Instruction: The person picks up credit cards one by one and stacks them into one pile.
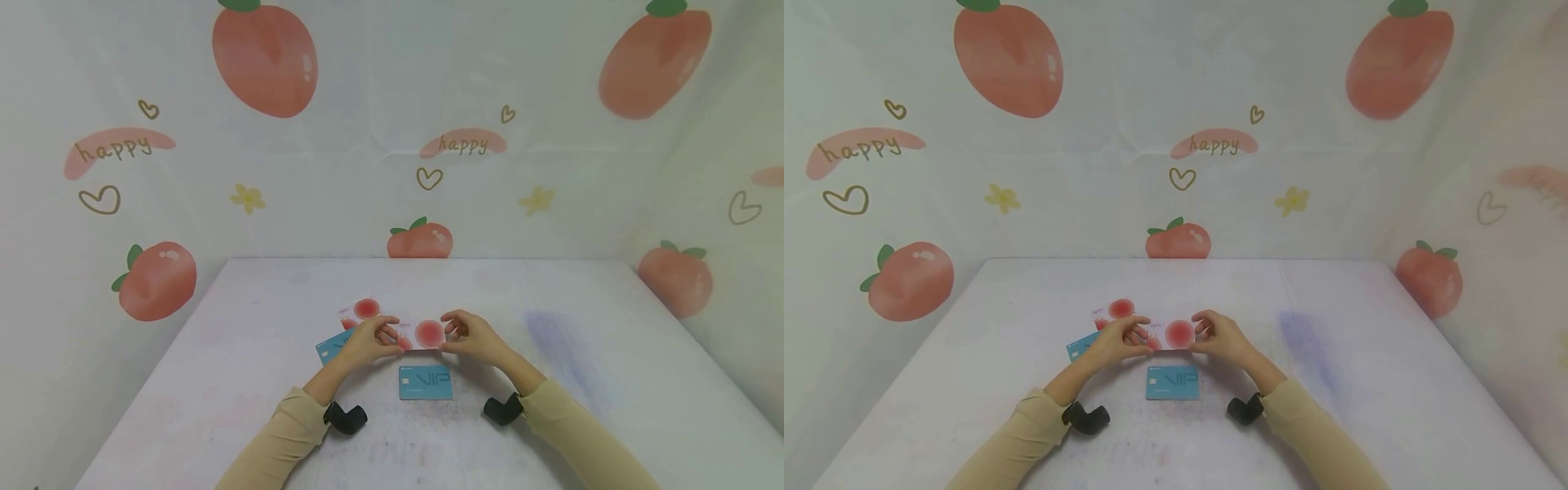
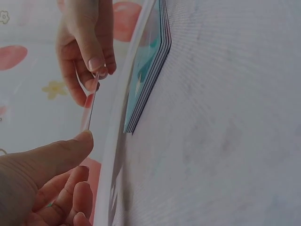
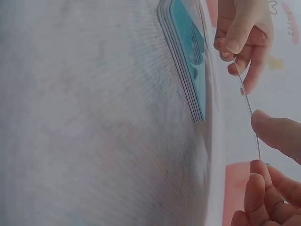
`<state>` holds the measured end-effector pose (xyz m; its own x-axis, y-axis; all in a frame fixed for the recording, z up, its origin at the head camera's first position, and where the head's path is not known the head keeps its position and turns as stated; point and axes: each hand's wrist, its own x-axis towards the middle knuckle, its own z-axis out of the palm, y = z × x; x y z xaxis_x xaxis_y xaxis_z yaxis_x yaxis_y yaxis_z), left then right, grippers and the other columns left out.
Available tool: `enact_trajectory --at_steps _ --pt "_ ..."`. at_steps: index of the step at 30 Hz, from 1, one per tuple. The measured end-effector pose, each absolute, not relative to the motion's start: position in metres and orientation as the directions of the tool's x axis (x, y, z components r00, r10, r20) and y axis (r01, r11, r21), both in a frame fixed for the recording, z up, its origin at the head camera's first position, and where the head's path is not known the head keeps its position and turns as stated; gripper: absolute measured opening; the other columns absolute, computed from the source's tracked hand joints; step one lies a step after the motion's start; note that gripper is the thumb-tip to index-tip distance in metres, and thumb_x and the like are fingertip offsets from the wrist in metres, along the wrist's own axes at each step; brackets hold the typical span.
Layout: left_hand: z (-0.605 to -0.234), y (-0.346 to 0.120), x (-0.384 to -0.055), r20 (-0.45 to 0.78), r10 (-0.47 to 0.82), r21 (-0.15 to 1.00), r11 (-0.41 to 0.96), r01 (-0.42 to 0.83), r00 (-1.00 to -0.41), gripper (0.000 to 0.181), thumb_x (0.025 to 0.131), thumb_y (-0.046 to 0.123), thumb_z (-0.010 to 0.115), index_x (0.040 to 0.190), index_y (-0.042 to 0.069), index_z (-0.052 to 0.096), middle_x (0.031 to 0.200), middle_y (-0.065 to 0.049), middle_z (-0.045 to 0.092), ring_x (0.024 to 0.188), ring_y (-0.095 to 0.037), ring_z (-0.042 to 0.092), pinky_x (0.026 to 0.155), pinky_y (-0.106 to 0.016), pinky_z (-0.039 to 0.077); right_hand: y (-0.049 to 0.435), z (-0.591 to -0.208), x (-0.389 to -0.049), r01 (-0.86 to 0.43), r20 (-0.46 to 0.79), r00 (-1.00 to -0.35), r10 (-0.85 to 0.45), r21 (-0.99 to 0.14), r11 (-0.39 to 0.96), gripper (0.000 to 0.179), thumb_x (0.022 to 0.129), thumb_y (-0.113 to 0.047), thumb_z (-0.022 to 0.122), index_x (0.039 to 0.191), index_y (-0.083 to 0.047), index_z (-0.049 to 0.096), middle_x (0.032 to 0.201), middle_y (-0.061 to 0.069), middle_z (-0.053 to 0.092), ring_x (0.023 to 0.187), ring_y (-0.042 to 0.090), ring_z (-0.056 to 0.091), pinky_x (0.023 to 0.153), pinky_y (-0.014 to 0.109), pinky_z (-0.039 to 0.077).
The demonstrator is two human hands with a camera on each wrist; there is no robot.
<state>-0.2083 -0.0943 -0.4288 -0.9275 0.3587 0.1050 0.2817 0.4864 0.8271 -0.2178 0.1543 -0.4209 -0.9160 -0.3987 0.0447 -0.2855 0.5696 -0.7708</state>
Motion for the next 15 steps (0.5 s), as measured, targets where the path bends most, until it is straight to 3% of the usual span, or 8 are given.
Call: enact_trajectory --at_steps 15 --pt "-0.4317 -0.0952 -0.2048 0.068 0.375 0.833 0.489 0.259 -0.925 0.053 0.075 0.012 0.077 0.121 -0.001 0.056 0.094 -0.011 0.067 0.076 -0.013 0.058 0.066 -0.018 0.047 0.1581 -0.4226 -0.2108 -0.333 0.079 -0.896 -0.437 -0.771 0.543 0.048 0.075 -0.012 0.076 0.115 0.004 0.054 0.092 0.013 0.061 0.076 0.011 0.055 0.067 0.02 0.047"
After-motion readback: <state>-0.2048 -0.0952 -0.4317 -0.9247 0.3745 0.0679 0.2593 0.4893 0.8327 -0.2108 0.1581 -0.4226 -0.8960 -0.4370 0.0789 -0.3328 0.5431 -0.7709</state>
